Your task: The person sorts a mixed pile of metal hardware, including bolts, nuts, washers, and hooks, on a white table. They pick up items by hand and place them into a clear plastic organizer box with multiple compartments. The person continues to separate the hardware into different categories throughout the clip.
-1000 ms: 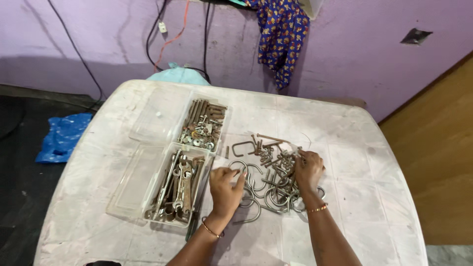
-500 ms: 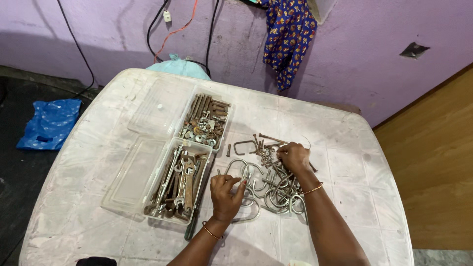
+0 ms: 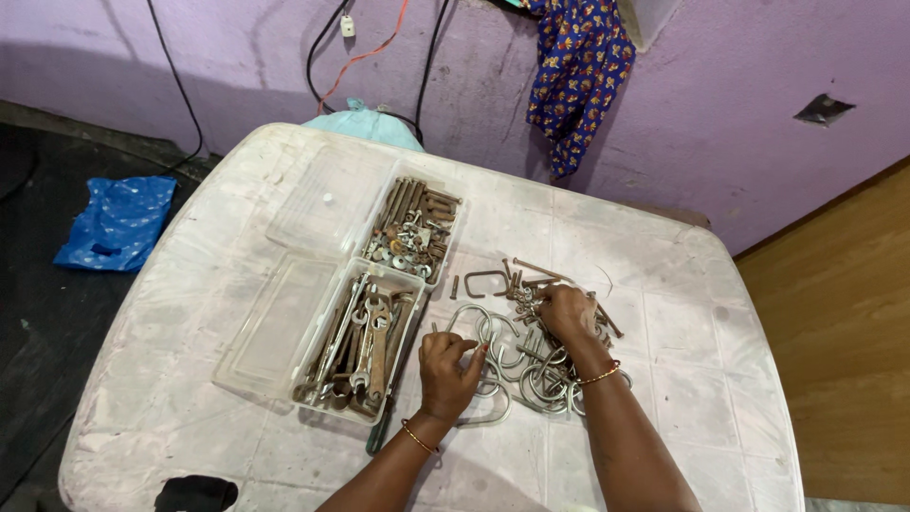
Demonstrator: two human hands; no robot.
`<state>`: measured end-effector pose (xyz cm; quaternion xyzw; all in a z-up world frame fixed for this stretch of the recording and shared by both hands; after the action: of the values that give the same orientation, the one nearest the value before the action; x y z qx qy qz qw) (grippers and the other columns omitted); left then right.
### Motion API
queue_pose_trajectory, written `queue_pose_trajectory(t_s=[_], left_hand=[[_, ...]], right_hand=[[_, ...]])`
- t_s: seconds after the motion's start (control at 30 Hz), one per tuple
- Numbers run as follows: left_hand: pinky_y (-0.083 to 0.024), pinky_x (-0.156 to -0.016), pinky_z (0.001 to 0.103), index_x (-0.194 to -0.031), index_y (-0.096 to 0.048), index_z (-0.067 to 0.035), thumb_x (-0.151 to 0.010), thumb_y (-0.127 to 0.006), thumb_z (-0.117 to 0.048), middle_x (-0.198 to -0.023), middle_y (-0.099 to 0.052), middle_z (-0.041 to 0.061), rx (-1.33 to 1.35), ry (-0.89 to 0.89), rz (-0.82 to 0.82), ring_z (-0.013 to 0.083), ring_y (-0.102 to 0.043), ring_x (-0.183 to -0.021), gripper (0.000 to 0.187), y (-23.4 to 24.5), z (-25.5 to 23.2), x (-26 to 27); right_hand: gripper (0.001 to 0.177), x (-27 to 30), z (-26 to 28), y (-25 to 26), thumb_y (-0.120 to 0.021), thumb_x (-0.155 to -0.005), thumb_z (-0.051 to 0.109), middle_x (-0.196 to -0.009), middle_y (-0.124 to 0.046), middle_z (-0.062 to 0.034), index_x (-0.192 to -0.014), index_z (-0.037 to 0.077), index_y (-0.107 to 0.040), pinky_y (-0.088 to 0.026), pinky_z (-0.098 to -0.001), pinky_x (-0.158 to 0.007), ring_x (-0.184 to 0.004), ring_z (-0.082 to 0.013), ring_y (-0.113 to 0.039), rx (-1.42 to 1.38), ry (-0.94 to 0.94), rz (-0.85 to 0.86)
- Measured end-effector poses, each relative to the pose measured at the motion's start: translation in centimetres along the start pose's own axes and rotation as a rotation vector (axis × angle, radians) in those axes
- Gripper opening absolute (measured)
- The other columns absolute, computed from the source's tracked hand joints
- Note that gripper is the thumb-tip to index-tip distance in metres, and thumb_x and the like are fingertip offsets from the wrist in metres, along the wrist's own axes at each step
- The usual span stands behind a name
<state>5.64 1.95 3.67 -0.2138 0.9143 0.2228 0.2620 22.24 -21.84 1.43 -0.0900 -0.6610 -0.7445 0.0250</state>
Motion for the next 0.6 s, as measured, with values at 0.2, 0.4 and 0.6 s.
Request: queue_pose_trajectory(t_s=[0.2, 0.4, 0.6], left_hand=[[-0.045, -0.083, 0.041, -0.084, -0.076, -0.005, -0.083, -0.081, -0.019, -0.085, -0.062, 0.007, -0.005, -0.002, -0.012, 0.0275, -0.055, -0.091, 0.015, 0.1, 0.0, -0.1], [-0.047, -0.084, 0.041, -0.081, -0.074, -0.005, -0.084, -0.08, -0.017, -0.086, -0.063, 0.006, 0.036, 0.037, -0.011, 0.0273, -0.055, -0.091, 0.014, 0.1, 0.3, 0.0], [-0.046, -0.084, 0.042, -0.081, -0.074, -0.005, -0.084, -0.081, -0.017, -0.087, -0.064, 0.007, 0.047, -0.001, -0.03, 0.0284, -0.056, -0.092, 0.014, 0.8, -0.3, -0.2]], right_hand=[[0.013, -0.2, 0.7, 1.9, -0.078, -0.086, 0.032, -0.101, -0.08, 0.0004, -0.098, 0.03, -0.084, -0.054, -0.0376, -0.09, -0.092, -0.0184, -0.074, -0.021, 0.081, -0.06], [0.015, -1.4, 8.8, 11.3, -0.078, -0.084, 0.033, -0.094, -0.079, -0.0009, -0.094, 0.022, -0.083, -0.058, -0.0363, -0.068, -0.073, -0.0193, -0.074, -0.05, 0.33, -0.238], [0.02, 2.1, 20.2, 20.2, -0.082, -0.08, 0.029, -0.091, -0.078, -0.0096, -0.095, 0.016, -0.083, -0.052, -0.0435, -0.076, -0.083, -0.0275, -0.071, -0.03, 0.697, -0.632]])
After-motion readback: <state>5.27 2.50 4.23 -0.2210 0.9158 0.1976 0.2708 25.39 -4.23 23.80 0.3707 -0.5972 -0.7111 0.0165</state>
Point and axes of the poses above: each hand's wrist, its own x-axis away from the middle knuckle, its own y-axis out of the back of the hand, z = x × y, the point moved 7 cm from there along -x, towards the middle knuckle
